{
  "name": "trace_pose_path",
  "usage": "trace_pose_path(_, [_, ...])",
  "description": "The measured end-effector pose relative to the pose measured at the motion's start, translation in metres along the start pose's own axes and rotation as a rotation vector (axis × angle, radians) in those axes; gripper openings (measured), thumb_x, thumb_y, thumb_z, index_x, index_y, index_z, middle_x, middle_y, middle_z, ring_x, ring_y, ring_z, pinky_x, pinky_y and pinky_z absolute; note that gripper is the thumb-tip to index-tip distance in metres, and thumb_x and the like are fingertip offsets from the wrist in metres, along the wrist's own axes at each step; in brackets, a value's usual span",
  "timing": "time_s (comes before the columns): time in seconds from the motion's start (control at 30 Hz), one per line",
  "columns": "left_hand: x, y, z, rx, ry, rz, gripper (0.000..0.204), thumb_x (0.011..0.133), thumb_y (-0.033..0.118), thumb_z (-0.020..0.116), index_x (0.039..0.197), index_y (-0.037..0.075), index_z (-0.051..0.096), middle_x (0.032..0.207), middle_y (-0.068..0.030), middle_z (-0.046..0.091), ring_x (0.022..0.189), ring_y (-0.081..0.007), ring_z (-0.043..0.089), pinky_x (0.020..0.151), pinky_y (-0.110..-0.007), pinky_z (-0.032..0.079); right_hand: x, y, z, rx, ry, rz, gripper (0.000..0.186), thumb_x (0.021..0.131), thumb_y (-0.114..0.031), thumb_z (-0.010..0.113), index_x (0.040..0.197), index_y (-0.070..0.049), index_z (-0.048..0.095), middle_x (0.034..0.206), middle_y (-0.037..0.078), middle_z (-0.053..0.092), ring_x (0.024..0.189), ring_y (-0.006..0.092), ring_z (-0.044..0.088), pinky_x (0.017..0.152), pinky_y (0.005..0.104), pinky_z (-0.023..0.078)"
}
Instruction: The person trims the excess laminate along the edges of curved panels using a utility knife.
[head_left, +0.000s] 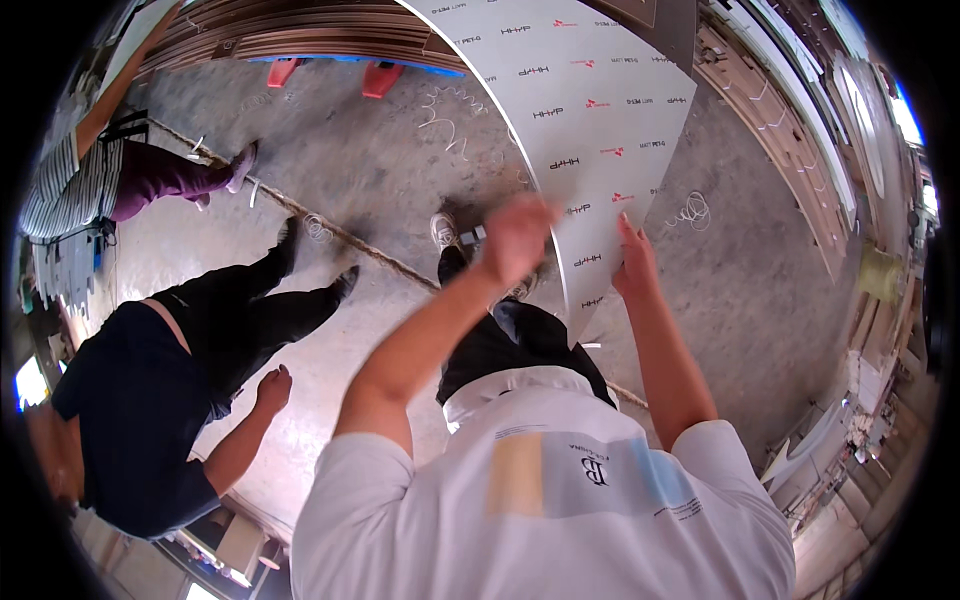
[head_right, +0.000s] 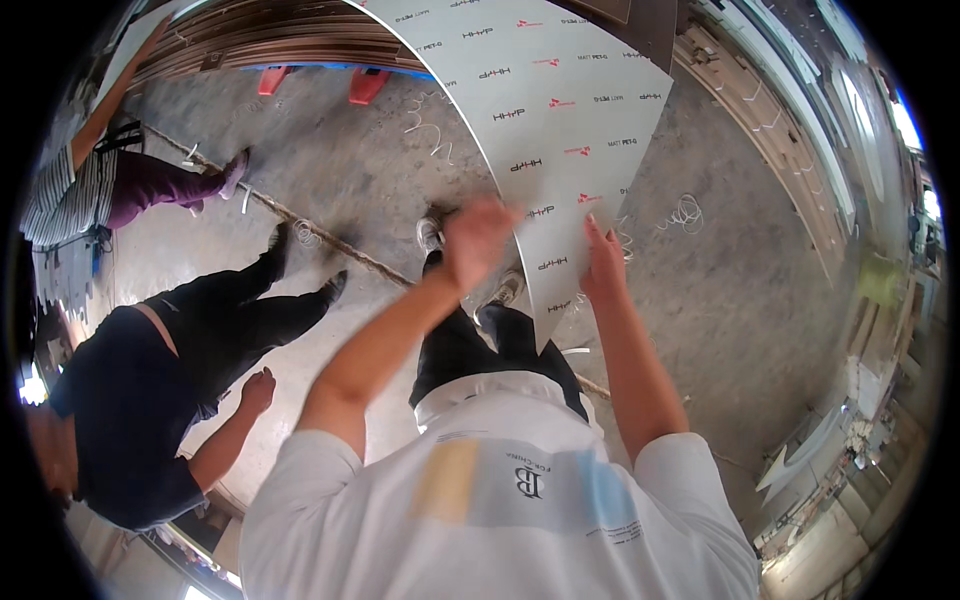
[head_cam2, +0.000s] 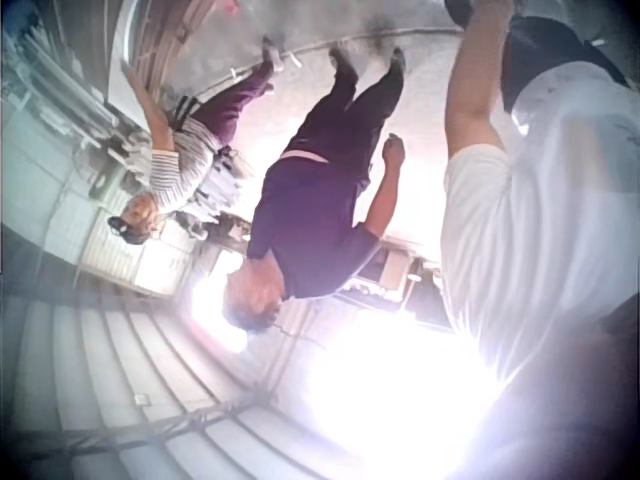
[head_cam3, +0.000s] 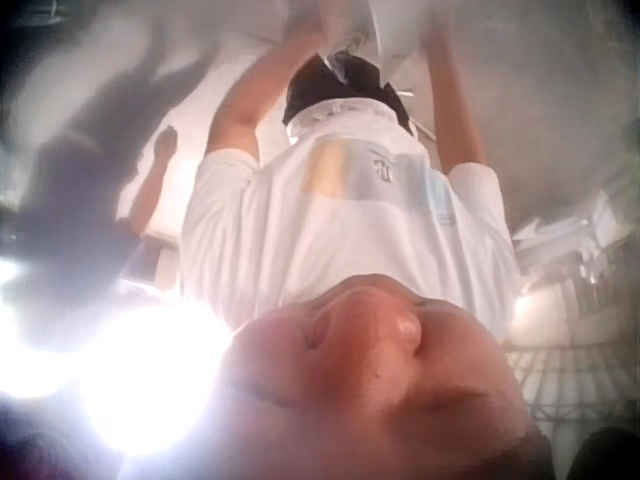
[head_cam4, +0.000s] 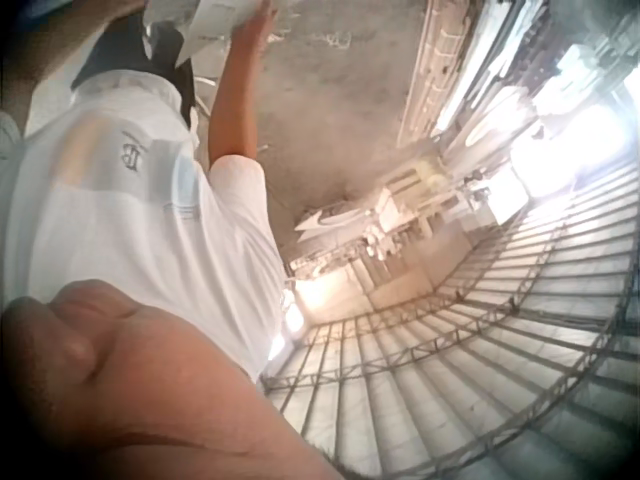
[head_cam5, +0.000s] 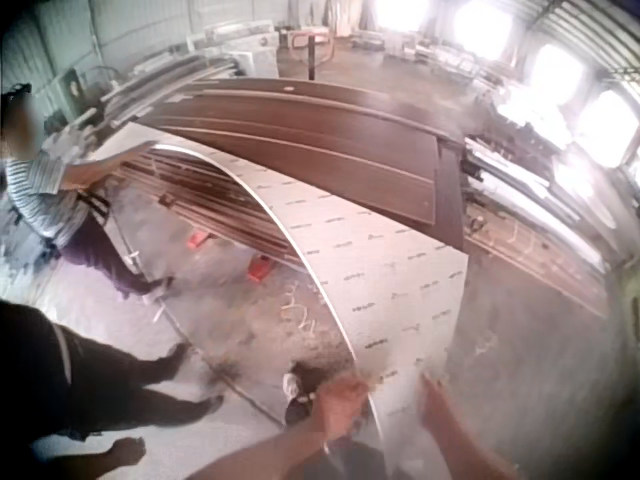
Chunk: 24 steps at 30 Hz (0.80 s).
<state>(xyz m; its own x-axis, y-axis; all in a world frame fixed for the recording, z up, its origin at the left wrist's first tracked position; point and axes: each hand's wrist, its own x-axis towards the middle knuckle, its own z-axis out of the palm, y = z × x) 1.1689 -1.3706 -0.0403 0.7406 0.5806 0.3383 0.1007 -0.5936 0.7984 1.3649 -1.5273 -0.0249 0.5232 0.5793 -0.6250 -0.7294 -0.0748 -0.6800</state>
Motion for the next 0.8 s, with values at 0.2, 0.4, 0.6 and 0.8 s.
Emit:
trace_pose_path(0.2, [-0.068, 0.026, 0.001, -0.343, -0.330, -0.261, 0.023, 0.101, 0.014, 0.064, 0.123, 0.009, 0.070, 0.123, -0.0061, 0.072, 0.109, -0.0221, 0.070, 0.093, -0.037, 0.056, 0.001, -0.013, 0.006, -0.044, -0.065, -0.055, 0.047, 0.104, -0.026, 0.065, 0.143, -0.001, 0.053, 0.133, 0.012, 0.064, 0.118, 0.0253, 0.065, 0.099, 0.0414, 0.053])
trace_pose_path(0.4, [0.148, -0.104, -0.082, 0.297, 0.564, -0.178, 0.016, 0.093, 0.024, 0.069, 0.106, 0.021, 0.078, 0.097, -0.0116, 0.070, 0.086, -0.0381, 0.068, 0.073, -0.049, 0.055, 0.060, -0.057, 0.021, -0.148, -0.024, -0.014, 0.050, 0.104, -0.028, 0.065, 0.142, 0.002, 0.053, 0.135, 0.015, 0.064, 0.119, 0.0275, 0.066, 0.101, 0.0430, 0.053])
trace_pose_path(0.6, [0.182, -0.099, -0.045, 0.320, 0.401, -0.177, 0.019, 0.089, 0.011, 0.057, 0.098, 0.006, 0.073, 0.100, -0.0165, 0.070, 0.092, -0.0417, 0.069, 0.077, -0.050, 0.054, 0.060, -0.065, 0.027, -0.092, -0.005, 0.033, 0.050, 0.104, -0.027, 0.066, 0.141, 0.003, 0.052, 0.132, 0.015, 0.065, 0.118, 0.0284, 0.066, 0.100, 0.0462, 0.055])
trace_pose_path(0.8, [0.050, -0.006, 0.036, 0.197, 0.226, 0.155, 0.044, 0.075, -0.002, 0.066, 0.113, 0.017, 0.075, 0.093, -0.0048, 0.069, 0.088, -0.0290, 0.067, 0.072, -0.041, 0.058, 0.071, -0.065, 0.019, -0.103, -0.034, 0.070, 0.049, 0.107, -0.031, 0.061, 0.144, 0.001, 0.053, 0.138, 0.014, 0.063, 0.123, 0.0279, 0.063, 0.104, 0.0442, 0.052])
